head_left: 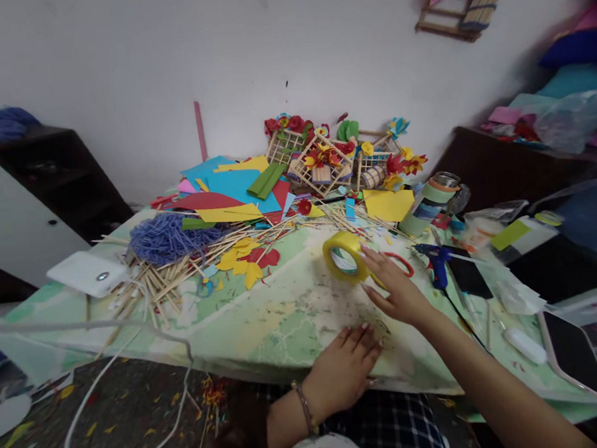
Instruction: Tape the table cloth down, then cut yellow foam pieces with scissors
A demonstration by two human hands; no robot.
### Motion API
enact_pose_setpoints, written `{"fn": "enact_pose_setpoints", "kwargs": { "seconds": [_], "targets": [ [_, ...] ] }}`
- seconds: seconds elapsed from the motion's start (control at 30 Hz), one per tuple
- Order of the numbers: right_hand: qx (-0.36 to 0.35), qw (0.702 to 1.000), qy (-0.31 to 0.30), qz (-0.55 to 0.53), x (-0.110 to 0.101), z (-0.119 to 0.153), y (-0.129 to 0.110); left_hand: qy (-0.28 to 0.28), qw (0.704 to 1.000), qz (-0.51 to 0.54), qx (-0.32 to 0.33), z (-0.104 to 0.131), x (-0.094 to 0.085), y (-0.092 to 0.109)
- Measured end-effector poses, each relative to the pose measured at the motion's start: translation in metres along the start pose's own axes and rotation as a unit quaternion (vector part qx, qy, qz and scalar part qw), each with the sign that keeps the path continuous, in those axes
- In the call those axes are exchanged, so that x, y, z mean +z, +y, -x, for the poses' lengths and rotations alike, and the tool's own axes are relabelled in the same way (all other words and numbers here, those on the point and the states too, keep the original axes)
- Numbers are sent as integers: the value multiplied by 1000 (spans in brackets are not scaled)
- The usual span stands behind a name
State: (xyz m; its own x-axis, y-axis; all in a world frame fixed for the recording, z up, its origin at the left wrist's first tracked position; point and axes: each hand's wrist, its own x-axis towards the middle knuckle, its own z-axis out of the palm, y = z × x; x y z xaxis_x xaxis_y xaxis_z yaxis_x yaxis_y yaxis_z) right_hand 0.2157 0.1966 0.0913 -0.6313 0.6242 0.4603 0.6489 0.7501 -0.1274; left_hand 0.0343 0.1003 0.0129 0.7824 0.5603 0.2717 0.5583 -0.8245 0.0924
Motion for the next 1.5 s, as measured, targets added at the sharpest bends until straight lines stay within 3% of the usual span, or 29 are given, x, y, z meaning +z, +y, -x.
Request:
{"fn": "enact_pose_setpoints", "kwargs": {
  "seconds": [0.13,0.27,0.4,0.53,0.7,0.93,1.07,1.17,1.3,1.43,1.5],
  "targets": [
    [0,999,39,-3,-13,-37,6,-1,1000,2,-2,1,0,1],
    [13,998,61,-17,-14,-38,11,0,1000,3,-3,2,1,0],
    [27,999,0,-17,-2,-30,15,3,1000,6,-1,2,2,-1],
    [21,997,-74,-26,13,-44,19,-1,1000,16,-1,1,2,-1],
    [5,995,-83,-60,30,-97,37,-11,1000,27,-7,1,0,0],
    [18,985,-169,-25,49,-184,49,-20,999,47,-4,2,-1,-1],
    [22,983,-182,-9,58,-214,45,-12,998,57,-7,3,2,-1],
    [29,982,-186,2,59,-221,39,-11,998,59,-9,3,2,0],
    [46,982,-181,22,40,-208,29,-16,998,55,-7,3,-1,-1],
    [99,980,-159,62,-7,-177,18,-15,999,45,-1,2,-4,-2],
    [129,981,-114,85,-30,-161,10,-13,999,40,3,2,-4,-3]
  ]
}}
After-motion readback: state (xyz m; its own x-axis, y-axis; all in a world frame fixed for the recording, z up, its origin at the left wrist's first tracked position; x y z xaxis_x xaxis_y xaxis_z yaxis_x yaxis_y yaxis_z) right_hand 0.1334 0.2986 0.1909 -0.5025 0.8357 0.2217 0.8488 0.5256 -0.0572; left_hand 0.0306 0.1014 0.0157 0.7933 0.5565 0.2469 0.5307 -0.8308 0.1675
